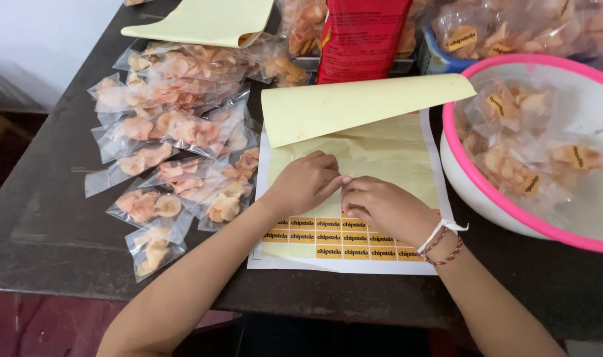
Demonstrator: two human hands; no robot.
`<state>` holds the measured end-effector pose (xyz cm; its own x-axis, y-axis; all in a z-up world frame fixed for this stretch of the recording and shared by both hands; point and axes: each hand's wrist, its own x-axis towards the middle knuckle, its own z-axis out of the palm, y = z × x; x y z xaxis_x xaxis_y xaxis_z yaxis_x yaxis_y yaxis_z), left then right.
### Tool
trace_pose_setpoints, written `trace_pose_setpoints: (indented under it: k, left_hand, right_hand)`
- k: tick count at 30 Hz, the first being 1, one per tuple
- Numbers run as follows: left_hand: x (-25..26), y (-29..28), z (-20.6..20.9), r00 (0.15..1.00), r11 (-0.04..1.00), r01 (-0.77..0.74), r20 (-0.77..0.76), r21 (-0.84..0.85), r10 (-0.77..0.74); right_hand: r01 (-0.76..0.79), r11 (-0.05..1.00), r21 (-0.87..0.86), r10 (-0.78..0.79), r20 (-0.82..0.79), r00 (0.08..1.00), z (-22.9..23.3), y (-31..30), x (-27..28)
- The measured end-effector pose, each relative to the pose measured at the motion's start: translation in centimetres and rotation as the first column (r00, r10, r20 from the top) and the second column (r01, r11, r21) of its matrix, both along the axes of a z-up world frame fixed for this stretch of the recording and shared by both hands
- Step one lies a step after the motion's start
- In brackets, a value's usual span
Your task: Applying adhesive labels to individual snack bags and organizing them into a collection bowl.
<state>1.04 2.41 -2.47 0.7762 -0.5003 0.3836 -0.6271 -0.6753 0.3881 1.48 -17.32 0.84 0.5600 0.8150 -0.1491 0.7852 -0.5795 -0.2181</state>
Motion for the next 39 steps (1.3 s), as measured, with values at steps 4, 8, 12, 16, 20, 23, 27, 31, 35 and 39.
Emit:
trace_pose_setpoints:
  k: [4, 8, 12, 16, 20, 23, 27, 31, 35, 39]
  left_hand:
    - [0.0, 0.0, 0.4, 1.000, 1.000, 0.000, -0.023, 0.023, 0.000]
    - [-0.1, 0.0, 0.4, 1.000, 0.999, 0.010, -0.024, 0.044, -0.009]
    - [-0.2, 0.0, 0.8, 0.999, 0.999, 0.008, -0.037, 0.052, -0.006]
    - [0.0, 0.1, 0.2, 1.000, 0.999, 0.014, 0.007, 0.039, -0.014]
    - [0.5, 0.1, -0.5, 0.997, 0.998, 0.045, 0.062, 0.052, -0.048]
    - [0.2, -0.2, -0.1, 0.999, 0.999, 0.032, 0.025, 0.019, -0.033]
    - [0.2, -0.2, -0.2, 0.999, 0.998, 0.047, -0.007, -0.050, -0.047]
    - [0.6, 0.1, -0.7, 0.994, 0.995, 0.084, 0.079, -0.062, -0.079]
    - [0.5, 0.0, -0.7, 0.998, 0.996, 0.063, -0.006, -0.066, -0.064]
    - [0.6, 0.2, -0.9, 0.996, 0.996, 0.054, -0.068, -0.075, -0.059]
  right_hand:
    - [0.017, 0.999, 0.027, -0.017, -0.019, 1.000, 0.7, 0.1, -0.2]
    - [0.030, 1.000, 0.007, -0.030, -0.025, 0.999, 0.9, 0.2, -0.5]
    - [0.036, 0.999, -0.002, -0.036, -0.046, 0.998, 1.2, 0.5, -0.6]
    - [0.018, 0.999, 0.031, -0.017, -0.035, 0.999, 1.5, 0.5, -0.9]
    - [0.070, 0.997, -0.033, -0.073, -0.095, 0.993, 2.4, 0.7, -1.2]
    - [0.074, 0.993, 0.089, -0.065, -0.102, 0.993, 0.8, 0.1, -0.8]
    - [0.007, 0.958, 0.287, 0.017, -0.082, 0.997, -1.7, -0.5, 0.7]
    - [-0.013, 0.955, 0.297, 0.033, -0.062, 0.998, -1.8, -0.6, 1.3]
    - [0.042, 0.978, 0.205, 0.005, -0.224, 0.974, -1.2, -0.8, 1.5]
    - [0.016, 0.978, 0.210, 0.039, -0.257, 0.966, -1.8, -0.9, 2.3]
